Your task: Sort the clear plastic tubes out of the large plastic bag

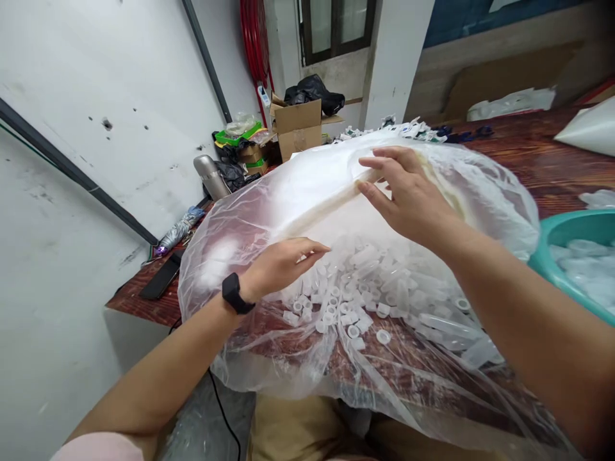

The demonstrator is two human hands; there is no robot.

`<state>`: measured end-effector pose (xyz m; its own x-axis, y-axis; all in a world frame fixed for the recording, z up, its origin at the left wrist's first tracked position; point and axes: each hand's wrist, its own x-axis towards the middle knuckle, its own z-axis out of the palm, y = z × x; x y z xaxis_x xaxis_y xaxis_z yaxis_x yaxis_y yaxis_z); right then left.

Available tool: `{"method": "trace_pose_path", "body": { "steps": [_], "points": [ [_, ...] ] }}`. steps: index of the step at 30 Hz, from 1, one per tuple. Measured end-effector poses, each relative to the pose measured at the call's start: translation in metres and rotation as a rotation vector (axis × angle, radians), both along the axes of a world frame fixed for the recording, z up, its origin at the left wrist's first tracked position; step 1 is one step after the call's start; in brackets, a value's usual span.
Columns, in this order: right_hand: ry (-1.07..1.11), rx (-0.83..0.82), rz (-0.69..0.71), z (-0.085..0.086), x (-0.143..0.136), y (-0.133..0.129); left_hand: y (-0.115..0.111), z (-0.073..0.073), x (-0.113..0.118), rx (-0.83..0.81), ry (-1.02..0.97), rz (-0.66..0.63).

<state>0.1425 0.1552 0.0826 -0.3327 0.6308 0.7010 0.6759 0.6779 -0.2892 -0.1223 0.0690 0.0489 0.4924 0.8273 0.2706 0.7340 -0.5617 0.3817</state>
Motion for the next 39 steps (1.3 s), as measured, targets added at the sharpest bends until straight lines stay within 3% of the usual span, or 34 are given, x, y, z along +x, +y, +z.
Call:
{"method": "trace_pose_path", "body": {
  "steps": [2, 5, 8, 11, 14, 16, 18, 25, 32, 39],
  "points": [
    [0.034, -0.054, -0.002, 0.006, -0.001, 0.002, -0.006, 0.006, 0.004, 0.17, 0.011, 0.018],
    [0.057, -0.095, -0.031, 0.017, 0.0, 0.0, -0.004, 0.005, -0.004, 0.348, 0.036, 0.221],
    [0.066, -0.294, -0.07, 0.037, 0.009, -0.002, 0.01, -0.003, -0.024, 0.149, 0.029, 0.361],
    [-0.016, -0.544, -0.086, 0.064, 0.03, 0.0, 0.021, -0.006, -0.042, -0.007, 0.011, 0.353],
    [-0.159, -0.615, -0.102, 0.083, 0.055, 0.011, 0.025, -0.007, -0.05, -0.123, -0.034, 0.302],
    [-0.267, -0.61, -0.185, 0.085, 0.07, 0.021, 0.028, -0.008, -0.053, -0.173, -0.079, 0.308],
    [-0.364, -0.641, -0.197, 0.08, 0.079, 0.028, 0.033, -0.013, -0.054, -0.199, -0.122, 0.34],
    [-0.592, -0.952, 0.057, 0.05, 0.09, 0.022, 0.063, -0.034, -0.061, -0.25, -0.284, 0.357],
    [-0.595, -0.776, -0.207, 0.034, 0.089, 0.069, 0.111, -0.035, -0.076, -0.244, -0.383, 0.481],
    [-0.723, -0.625, -0.241, -0.003, 0.065, 0.11, 0.139, -0.044, -0.073, -0.252, -0.392, 0.536]
  ]
}}
